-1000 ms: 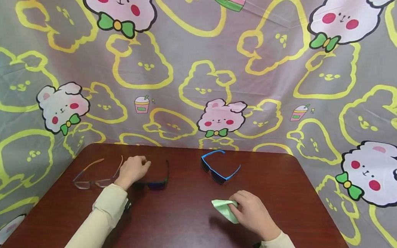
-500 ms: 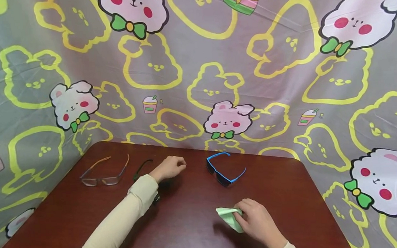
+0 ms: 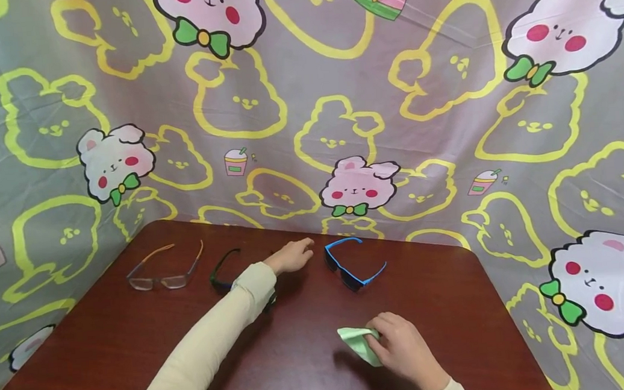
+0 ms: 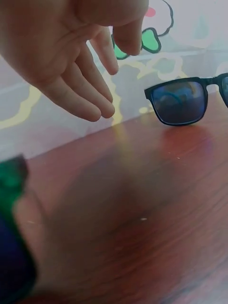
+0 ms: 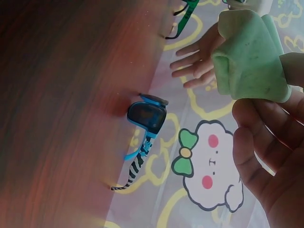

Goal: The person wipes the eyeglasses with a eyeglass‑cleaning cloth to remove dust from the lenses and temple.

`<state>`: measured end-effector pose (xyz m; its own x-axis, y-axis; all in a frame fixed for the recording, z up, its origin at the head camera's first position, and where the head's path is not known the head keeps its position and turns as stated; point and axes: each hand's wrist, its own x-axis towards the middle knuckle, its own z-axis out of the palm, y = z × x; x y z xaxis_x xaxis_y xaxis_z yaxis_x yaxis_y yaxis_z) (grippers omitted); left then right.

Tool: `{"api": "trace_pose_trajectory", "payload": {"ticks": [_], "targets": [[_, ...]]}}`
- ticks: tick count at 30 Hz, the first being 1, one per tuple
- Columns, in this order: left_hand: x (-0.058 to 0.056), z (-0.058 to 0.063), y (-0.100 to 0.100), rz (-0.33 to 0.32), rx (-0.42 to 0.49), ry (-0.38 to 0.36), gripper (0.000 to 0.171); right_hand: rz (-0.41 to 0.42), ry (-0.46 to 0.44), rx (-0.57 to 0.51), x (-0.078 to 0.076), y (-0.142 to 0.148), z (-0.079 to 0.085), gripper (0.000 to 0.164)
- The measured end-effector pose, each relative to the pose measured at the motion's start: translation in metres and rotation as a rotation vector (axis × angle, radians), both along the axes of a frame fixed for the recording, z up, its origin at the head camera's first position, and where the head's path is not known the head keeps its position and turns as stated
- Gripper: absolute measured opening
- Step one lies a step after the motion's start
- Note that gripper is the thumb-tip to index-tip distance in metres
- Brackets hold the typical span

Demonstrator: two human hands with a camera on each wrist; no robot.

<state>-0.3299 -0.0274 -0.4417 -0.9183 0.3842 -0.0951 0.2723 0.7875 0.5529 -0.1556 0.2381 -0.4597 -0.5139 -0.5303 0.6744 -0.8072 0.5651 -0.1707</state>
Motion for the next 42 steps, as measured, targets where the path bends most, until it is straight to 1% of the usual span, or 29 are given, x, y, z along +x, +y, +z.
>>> {"api": "trace_pose_trajectory", "payload": {"ticks": [5, 8, 12, 14, 18, 21, 24, 26, 29, 32, 36, 42], "targets": [[-0.008, -0.009, 0.014, -0.017, 0.081, -0.054, 0.046, -0.006, -0.016, -0.003, 0.002, 0.002, -0.001, 0.012], [-0.012, -0.015, 0.019, -0.010, 0.145, -0.068, 0.046, -0.009, -0.029, 0.001, 0.004, 0.002, -0.002, 0.009], [-0.015, -0.019, 0.024, 0.008, 0.240, -0.073, 0.042, -0.023, -0.048, 0.004, 0.005, 0.003, -0.002, 0.008], [-0.017, -0.019, 0.026, 0.008, 0.270, -0.082, 0.039, -0.027, -0.056, 0.001, 0.005, 0.002, -0.001, 0.008], [-0.022, -0.020, 0.029, 0.000, 0.271, -0.065, 0.035, -0.025, -0.045, 0.000, 0.004, 0.003, -0.001, 0.009], [-0.025, -0.020, 0.031, -0.001, 0.268, -0.052, 0.033, -0.031, -0.032, -0.001, 0.003, 0.003, -0.001, 0.007], [-0.026, -0.023, 0.032, -0.003, 0.281, -0.057, 0.031, -0.027, -0.024, 0.000, 0.003, 0.005, -0.002, 0.009], [-0.027, -0.026, 0.034, -0.012, 0.288, -0.074, 0.032, -0.016, -0.018, -0.002, 0.005, 0.005, -0.004, 0.009], [-0.026, -0.032, 0.035, -0.019, 0.297, -0.092, 0.033, 0.005, -0.028, -0.002, 0.008, 0.006, -0.007, 0.008], [-0.026, -0.035, 0.035, -0.026, 0.311, -0.097, 0.033, 0.004, -0.039, -0.008, 0.011, 0.005, -0.008, 0.012], [-0.026, -0.034, 0.034, -0.038, 0.329, -0.096, 0.032, -0.008, -0.039, -0.015, 0.011, 0.005, -0.008, 0.014], [-0.023, -0.032, 0.031, -0.080, 0.310, -0.105, 0.034, -0.007, -0.022, -0.009, 0.009, 0.006, -0.006, 0.014]]}}
